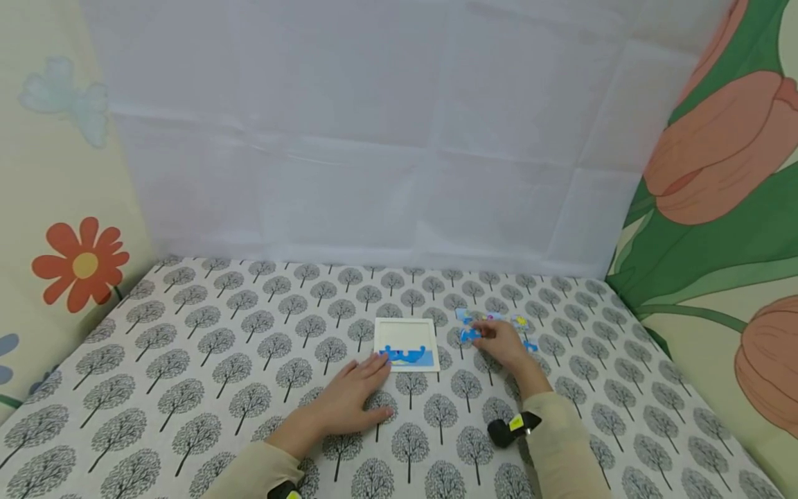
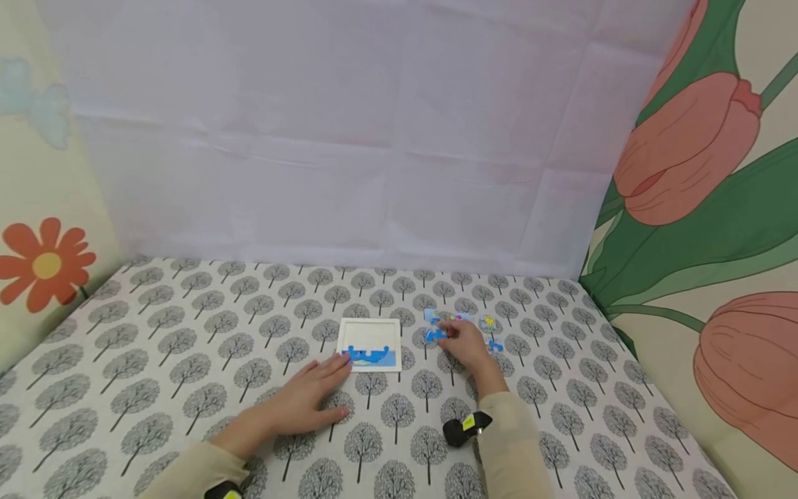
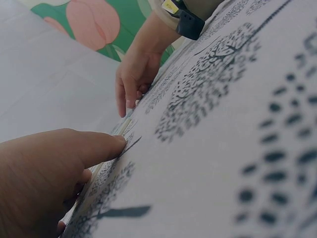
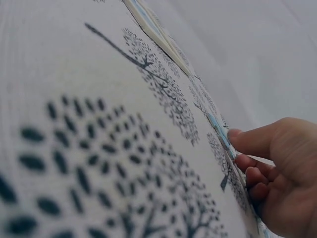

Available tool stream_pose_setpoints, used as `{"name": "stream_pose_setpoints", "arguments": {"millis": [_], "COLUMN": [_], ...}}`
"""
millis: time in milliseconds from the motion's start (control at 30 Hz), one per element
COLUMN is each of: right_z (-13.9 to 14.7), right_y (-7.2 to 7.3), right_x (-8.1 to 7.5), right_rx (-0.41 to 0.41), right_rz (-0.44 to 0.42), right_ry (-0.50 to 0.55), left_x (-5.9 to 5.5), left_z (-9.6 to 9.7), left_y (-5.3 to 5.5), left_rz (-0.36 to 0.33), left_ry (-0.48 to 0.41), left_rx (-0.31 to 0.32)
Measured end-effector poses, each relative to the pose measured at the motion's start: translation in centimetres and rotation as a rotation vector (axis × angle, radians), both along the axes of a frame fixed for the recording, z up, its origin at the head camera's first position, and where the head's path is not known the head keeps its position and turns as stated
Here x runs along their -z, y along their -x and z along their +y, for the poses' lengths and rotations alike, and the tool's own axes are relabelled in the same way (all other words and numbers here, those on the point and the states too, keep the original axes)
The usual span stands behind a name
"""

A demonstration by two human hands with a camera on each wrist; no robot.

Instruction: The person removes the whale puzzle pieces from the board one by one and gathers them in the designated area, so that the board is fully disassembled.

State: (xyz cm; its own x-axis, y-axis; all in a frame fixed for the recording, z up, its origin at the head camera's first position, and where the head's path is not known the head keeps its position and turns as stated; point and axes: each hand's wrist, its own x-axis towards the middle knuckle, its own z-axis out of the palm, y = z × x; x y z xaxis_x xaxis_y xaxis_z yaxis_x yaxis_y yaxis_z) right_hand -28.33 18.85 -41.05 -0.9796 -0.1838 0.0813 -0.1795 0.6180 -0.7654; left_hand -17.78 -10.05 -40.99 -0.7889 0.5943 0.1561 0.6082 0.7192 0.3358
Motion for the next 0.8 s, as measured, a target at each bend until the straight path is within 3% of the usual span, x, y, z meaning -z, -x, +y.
{"name": "stream_pose_setpoints", "arguments": {"millis": [167,467,567,800], "right_z": [0.1,-0.2,-0.5,-1.8], "right_y": [0.0,0.4,0.3,-0.3], "right_x": [-0.1,-0.2,-0.6,-1.6], "right_rx": [0.038,0.181,0.164,0.024], "right_rz": [-0.016,-0.082,-0.072,-0.007], "right_ry": [0.078,0.134,0.155,0.146], "left_x": [0.1,0.1,0.1,0.2], "left_z": [0.0,0.1,0.1,0.2], "left_y": [0.1,0.0,0.1,0.3], "left_rz": [0.003,-0.014,-0.005,0.023], "left_ry": [-0.009,-0.01,-0.015,-0.04], "left_rx": [0.008,0.01,0.01,-0.018]}}
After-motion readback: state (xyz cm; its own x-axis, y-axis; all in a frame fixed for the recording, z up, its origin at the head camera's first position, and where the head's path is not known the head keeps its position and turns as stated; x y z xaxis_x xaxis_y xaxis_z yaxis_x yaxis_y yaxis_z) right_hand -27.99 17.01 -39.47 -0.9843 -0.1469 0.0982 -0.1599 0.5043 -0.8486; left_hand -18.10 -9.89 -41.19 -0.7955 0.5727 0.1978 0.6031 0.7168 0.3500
